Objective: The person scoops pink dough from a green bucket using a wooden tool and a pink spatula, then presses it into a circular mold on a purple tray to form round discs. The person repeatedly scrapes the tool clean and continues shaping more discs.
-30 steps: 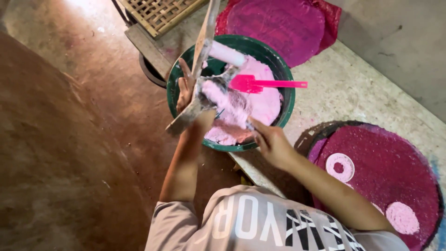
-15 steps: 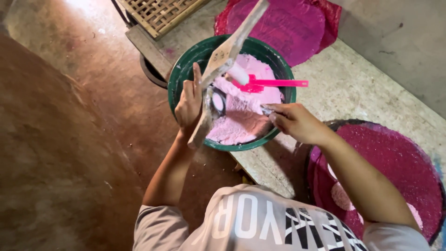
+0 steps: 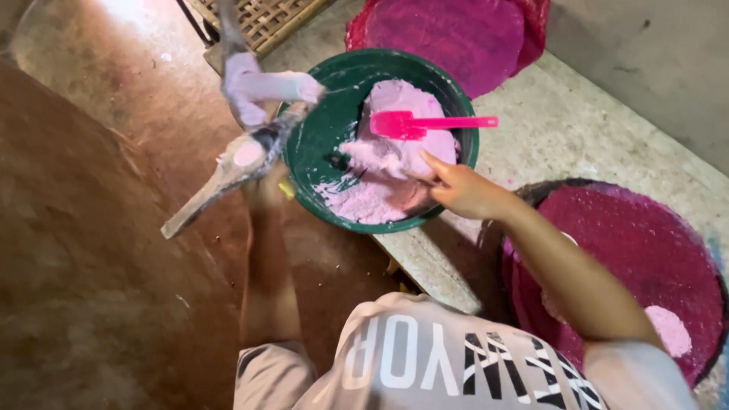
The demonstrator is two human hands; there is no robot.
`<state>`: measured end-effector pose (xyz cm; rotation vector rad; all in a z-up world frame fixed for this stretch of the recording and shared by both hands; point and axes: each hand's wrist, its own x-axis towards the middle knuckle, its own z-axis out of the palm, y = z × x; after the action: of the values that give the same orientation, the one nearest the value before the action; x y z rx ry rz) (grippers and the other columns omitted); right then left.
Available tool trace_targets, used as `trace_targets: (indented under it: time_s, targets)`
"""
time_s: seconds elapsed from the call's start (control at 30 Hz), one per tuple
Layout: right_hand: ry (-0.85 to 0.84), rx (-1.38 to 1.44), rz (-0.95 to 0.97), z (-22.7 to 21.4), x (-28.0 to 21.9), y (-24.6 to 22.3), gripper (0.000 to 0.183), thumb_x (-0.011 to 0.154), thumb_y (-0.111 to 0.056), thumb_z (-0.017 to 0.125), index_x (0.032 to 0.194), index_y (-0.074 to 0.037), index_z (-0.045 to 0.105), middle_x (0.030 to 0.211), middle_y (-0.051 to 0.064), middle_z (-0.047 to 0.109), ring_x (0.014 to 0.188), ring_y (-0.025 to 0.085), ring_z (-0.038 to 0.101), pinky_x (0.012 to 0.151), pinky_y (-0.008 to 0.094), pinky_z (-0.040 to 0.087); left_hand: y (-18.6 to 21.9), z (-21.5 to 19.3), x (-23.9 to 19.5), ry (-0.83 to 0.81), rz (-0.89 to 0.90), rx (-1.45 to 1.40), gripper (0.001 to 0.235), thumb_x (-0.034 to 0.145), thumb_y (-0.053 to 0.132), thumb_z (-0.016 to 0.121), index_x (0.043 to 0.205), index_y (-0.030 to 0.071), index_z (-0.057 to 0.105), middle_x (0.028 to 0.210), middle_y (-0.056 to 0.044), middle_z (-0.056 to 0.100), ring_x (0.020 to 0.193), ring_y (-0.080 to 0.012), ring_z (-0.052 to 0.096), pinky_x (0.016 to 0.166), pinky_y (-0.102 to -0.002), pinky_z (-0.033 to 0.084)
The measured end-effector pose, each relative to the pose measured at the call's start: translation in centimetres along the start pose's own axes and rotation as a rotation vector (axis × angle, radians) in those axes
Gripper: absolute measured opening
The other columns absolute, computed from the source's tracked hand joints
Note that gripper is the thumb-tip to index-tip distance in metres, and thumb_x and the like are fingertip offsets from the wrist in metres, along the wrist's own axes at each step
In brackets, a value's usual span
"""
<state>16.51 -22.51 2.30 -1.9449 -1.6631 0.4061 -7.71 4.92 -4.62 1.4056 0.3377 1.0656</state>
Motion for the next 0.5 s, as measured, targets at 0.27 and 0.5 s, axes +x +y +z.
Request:
trace_targets:
  time_s: [0.27,0.5]
  targets:
    - [0.351,1.553,-0.365,0.8,-3.7,-3.0,0.093,0.106,-0.057,0.051,0.170,-0.009,0.004,0.160,0.027,0.039,0.137,0.031,0.055,0.112,0.044,0.051,1.8,14.1,-12.8,-0.831,-1.020,-1.225,0.053,0.074,0.005,0.080,0.123,0.007,0.061,0.101,-0.001,0.063,0.092,-0.0120,0.061,0.082,-0.030,0.051]
    - [0.672,0.584,-0.345,-5.8,-15.5,-8.4,0.067,0.111,-0.042,0.048,0.163,-0.017,0.013,0.142,0.033,0.047,0.103,0.038,0.068,0.084,0.048,0.061,5.7,19.3,-13.9,-0.966,0.210,0.202,0.035,0.087,0.018,0.077,0.117,0.012,0.062,0.108,-0.008,0.071,0.102,-0.0240,0.070,0.086,-0.036,0.055]
